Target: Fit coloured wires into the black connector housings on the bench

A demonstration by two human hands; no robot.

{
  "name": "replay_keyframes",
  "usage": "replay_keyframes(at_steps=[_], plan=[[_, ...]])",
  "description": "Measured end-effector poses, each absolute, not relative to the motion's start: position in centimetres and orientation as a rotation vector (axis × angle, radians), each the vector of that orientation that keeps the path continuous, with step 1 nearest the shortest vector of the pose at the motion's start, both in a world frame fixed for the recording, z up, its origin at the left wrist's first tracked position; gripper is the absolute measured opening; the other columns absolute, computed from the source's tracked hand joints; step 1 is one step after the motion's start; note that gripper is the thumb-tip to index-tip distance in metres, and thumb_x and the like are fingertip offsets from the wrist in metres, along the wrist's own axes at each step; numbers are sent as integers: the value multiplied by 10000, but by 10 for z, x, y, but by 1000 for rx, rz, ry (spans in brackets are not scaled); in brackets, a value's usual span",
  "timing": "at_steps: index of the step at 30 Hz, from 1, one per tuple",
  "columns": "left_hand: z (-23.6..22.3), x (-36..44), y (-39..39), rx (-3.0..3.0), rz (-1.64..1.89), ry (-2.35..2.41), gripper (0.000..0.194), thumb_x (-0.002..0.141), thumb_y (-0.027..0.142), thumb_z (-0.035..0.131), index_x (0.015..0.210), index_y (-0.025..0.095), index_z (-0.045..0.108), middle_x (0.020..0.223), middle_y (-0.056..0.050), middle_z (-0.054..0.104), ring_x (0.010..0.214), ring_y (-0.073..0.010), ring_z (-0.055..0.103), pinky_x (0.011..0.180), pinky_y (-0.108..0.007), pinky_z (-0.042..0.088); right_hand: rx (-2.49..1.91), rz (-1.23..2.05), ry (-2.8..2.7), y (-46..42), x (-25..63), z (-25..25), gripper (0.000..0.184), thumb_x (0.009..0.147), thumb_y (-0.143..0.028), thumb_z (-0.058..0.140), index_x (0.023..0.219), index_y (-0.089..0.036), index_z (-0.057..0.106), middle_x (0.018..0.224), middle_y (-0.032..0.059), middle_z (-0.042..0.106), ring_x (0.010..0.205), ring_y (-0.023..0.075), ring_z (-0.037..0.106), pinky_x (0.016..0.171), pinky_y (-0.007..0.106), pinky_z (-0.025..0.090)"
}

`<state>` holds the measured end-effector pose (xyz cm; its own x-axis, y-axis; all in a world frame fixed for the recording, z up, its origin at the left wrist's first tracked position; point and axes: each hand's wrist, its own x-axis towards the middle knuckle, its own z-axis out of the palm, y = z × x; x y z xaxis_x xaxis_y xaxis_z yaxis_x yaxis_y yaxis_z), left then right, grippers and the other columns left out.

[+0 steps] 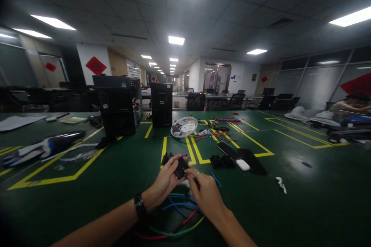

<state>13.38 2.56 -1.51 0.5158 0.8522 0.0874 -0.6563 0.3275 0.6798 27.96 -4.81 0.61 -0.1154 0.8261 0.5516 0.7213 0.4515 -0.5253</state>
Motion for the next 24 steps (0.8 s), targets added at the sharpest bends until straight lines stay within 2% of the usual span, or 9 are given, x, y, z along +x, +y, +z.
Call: replay_keyframes(at_steps=[6, 11, 16, 24], plan=[[-15, 135, 25, 733, 1018, 325, 321, 865, 306, 615, 1170, 242, 540, 1306, -111, 542, 1058, -242, 609, 897, -434, 489, -1332, 152, -1907, -49, 277, 4, 263, 955, -218, 428, 1123, -212, 631, 954, 46, 727, 819, 186, 694, 734, 266, 514], [-17, 136, 24, 774, 1056, 312, 344, 859, 309, 623, 1187, 244, 543, 1261, -101, 571, 1090, -229, 588, 915, -402, 478, -1374, 127, -1924, -50, 278, 4, 286, 952, -218, 431, 1166, -202, 620, 922, 57, 734, 791, 195, 701, 713, 278, 521], [-18, 137, 21, 795, 1096, 344, 341, 853, 312, 630, 1176, 237, 549, 1192, -89, 598, 1105, -223, 582, 949, -389, 462, -1250, 137, -1955, -48, 278, 3, 340, 945, -189, 447, 1245, -213, 603, 1108, 88, 712, 1003, 205, 677, 876, 309, 518], [-12, 138, 7, 764, 1126, 406, 380, 854, 293, 622, 1217, 267, 513, 1184, -70, 601, 1136, -198, 560, 1002, -360, 415, -1252, 160, -1911, -50, 268, -6, 360, 948, -184, 434, 1265, -199, 603, 1084, 110, 721, 944, 216, 697, 836, 318, 540]])
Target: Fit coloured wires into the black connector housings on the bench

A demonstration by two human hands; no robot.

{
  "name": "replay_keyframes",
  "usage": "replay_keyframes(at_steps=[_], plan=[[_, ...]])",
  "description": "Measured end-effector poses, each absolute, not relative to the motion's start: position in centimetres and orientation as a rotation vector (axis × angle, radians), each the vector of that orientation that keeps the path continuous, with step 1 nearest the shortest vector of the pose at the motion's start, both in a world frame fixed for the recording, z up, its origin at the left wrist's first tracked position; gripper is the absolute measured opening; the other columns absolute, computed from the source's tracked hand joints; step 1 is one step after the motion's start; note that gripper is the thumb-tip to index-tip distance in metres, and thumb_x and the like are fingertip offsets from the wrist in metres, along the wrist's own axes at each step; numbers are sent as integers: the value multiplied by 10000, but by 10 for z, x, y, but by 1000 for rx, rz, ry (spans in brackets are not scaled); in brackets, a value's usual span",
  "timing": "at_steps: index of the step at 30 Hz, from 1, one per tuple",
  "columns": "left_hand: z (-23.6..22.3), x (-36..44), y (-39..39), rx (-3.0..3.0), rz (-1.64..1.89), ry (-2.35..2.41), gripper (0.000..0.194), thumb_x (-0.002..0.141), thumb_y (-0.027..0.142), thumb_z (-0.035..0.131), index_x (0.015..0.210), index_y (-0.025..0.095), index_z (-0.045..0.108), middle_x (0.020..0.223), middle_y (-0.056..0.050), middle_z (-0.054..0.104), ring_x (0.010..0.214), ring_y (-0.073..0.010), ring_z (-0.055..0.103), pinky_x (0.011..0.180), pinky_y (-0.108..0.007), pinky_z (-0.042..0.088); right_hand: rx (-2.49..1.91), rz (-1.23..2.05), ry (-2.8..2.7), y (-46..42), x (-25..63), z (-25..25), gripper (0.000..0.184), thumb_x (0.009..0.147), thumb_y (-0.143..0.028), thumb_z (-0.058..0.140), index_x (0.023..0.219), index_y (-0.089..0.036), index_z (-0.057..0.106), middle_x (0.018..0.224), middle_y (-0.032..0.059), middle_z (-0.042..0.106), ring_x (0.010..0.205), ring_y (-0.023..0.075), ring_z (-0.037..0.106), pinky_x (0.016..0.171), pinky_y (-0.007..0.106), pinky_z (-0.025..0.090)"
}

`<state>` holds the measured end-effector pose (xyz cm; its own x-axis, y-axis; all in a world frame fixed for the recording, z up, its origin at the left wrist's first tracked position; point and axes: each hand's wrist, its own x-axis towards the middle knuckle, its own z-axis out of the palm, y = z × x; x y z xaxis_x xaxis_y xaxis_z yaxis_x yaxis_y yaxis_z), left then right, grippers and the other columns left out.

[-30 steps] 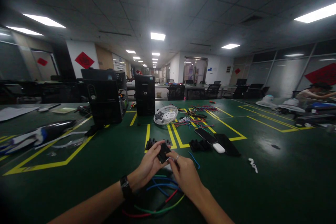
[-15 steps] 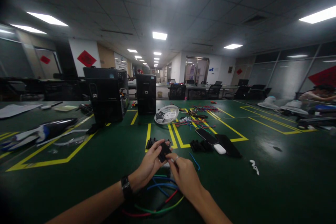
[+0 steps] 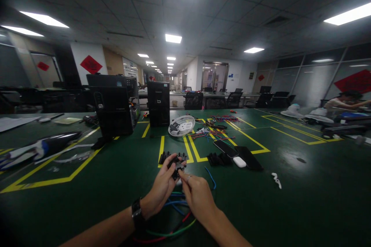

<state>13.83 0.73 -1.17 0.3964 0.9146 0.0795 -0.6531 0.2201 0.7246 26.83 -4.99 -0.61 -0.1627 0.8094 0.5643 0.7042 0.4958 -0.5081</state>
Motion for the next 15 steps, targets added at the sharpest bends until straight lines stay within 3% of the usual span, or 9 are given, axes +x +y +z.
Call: replay_keyframes(at_steps=[9, 13, 15], plan=[[-7, 133, 7, 1082, 1245, 584, 311, 868, 397, 583, 1130, 231, 553, 1123, -72, 606, 1059, -212, 584, 951, -332, 429, -1208, 196, -1933, -49, 272, -5, 318, 957, -216, 436, 1207, -192, 631, 974, 89, 726, 907, 191, 684, 811, 283, 507], [2, 124, 10, 1258, 1369, 589, 289, 825, 351, 649, 1073, 236, 555, 996, -45, 607, 951, -203, 587, 894, -306, 435, -1293, 194, -1775, -50, 269, 3, 282, 948, -284, 484, 1170, -169, 614, 655, -9, 641, 567, 134, 590, 582, 229, 448], [2, 120, 12, 1282, 1391, 598, 263, 831, 347, 638, 1056, 229, 567, 975, -46, 602, 940, -205, 570, 889, -299, 424, -1338, 237, -1785, -51, 268, 7, 236, 947, -303, 489, 1066, -169, 644, 586, -35, 589, 509, 122, 537, 533, 221, 401]])
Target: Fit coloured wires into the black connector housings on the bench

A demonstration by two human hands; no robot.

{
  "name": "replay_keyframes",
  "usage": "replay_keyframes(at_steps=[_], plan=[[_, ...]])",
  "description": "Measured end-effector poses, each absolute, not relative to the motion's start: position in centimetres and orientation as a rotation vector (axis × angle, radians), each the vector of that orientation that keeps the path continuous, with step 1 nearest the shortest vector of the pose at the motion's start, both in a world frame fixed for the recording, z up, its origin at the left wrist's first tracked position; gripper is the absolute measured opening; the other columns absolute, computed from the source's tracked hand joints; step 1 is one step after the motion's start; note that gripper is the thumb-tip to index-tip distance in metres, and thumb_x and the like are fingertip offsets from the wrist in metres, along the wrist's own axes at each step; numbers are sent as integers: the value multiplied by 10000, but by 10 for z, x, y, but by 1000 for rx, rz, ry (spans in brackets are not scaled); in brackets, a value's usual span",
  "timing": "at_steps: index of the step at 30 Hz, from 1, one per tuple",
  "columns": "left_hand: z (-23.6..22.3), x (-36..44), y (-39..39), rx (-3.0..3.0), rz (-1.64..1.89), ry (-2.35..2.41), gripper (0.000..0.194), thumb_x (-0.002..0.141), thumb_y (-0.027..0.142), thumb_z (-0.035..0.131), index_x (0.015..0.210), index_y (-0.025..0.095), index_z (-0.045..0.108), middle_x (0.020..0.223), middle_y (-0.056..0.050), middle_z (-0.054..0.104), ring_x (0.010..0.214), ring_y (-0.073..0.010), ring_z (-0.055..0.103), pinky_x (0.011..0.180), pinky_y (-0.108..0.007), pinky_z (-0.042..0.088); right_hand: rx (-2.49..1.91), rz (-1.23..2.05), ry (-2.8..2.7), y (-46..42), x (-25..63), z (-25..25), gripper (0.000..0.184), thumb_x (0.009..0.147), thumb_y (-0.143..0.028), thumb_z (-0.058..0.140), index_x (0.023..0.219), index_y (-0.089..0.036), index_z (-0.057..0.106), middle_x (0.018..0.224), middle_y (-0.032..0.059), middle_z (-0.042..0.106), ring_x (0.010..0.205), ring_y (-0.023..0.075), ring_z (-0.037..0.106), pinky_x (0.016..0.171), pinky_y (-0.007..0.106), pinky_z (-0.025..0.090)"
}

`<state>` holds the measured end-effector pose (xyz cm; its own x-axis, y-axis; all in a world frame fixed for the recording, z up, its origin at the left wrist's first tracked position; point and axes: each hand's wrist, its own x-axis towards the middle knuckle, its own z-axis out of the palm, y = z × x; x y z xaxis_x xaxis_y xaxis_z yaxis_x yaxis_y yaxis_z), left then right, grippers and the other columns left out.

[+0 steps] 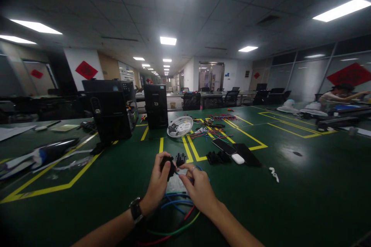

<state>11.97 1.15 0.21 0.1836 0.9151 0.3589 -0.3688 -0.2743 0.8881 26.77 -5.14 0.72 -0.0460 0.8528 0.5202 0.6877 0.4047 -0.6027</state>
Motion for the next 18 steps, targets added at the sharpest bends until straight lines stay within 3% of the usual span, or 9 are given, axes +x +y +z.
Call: replay_keyframes(at_steps=[5, 11, 18], plan=[[-3, 116, 14, 1366, 1328, 597, 259, 820, 344, 649, 1025, 195, 595, 962, -60, 592, 899, -207, 549, 874, -296, 411, -1328, 306, -2027, -58, 275, 33, 297, 966, -282, 444, 800, -193, 673, 699, 1, 669, 612, 134, 600, 597, 230, 415], [13, 125, 15, 1349, 1375, 532, 271, 864, 408, 576, 1058, 231, 511, 998, -44, 564, 812, -178, 582, 816, -313, 454, -1317, 202, -1883, -64, 276, 45, 291, 970, -311, 444, 852, -195, 684, 754, 31, 697, 679, 160, 637, 650, 250, 444], [7, 116, 49, 1596, 1419, 448, 336, 757, 403, 713, 985, 188, 593, 1092, -109, 604, 1057, -246, 557, 994, -343, 366, -1332, 158, -1779, -57, 259, 12, 286, 976, -279, 421, 794, -187, 621, 697, 24, 658, 624, 153, 617, 597, 236, 426]])
